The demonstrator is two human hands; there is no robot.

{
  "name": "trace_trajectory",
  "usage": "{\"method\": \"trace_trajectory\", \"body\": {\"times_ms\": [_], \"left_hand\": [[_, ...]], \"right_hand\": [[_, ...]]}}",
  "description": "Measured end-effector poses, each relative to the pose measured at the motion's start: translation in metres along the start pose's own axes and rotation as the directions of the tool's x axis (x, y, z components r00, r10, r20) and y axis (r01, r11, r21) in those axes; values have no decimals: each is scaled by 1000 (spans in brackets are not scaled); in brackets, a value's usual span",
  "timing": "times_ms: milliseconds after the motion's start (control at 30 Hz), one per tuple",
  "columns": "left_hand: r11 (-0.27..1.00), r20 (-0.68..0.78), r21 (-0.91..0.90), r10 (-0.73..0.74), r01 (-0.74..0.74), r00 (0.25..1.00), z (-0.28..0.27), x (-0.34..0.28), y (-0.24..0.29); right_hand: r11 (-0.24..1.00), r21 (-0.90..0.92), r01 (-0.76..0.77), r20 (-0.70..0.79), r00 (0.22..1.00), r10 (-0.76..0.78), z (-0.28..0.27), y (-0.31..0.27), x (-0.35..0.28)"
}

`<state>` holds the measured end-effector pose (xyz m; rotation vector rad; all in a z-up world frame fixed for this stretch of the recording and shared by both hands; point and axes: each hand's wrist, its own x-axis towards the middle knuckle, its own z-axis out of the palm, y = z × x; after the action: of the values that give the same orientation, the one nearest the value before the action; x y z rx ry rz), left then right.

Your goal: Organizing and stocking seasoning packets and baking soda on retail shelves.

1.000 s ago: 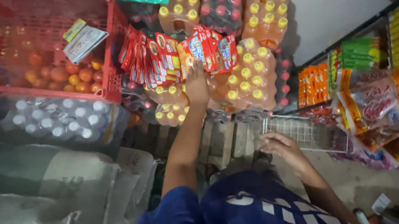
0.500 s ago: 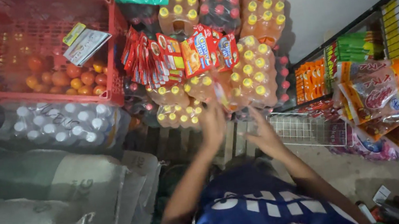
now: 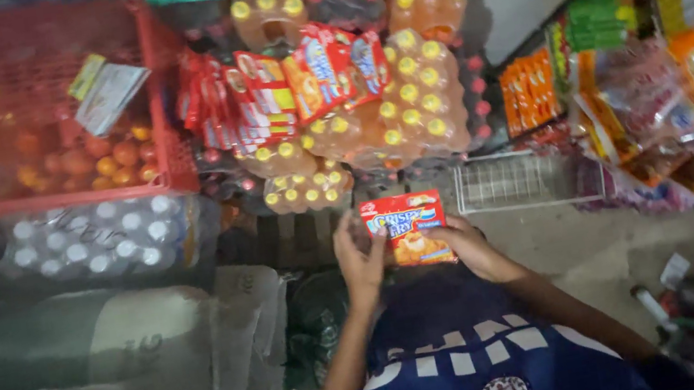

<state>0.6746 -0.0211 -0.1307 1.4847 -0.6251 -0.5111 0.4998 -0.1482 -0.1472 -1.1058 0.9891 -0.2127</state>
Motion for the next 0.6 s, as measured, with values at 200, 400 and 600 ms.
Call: {"method": "trace_trajectory", "body": {"times_ms": [200, 400, 600], "left_hand": [[772, 521, -199, -437, 603, 733, 8, -9, -45], [887, 637, -64, -317, 457, 703, 80, -25, -31], [860, 854, 183, -379, 476, 357, 198, -81, -6]], "right_hand": [[992, 79, 98, 98, 990, -106, -31, -12, -48], [956, 201, 212, -118, 974, -191, -92, 41, -79], [905, 294, 306, -345, 917, -199, -180, 40, -180]]}}
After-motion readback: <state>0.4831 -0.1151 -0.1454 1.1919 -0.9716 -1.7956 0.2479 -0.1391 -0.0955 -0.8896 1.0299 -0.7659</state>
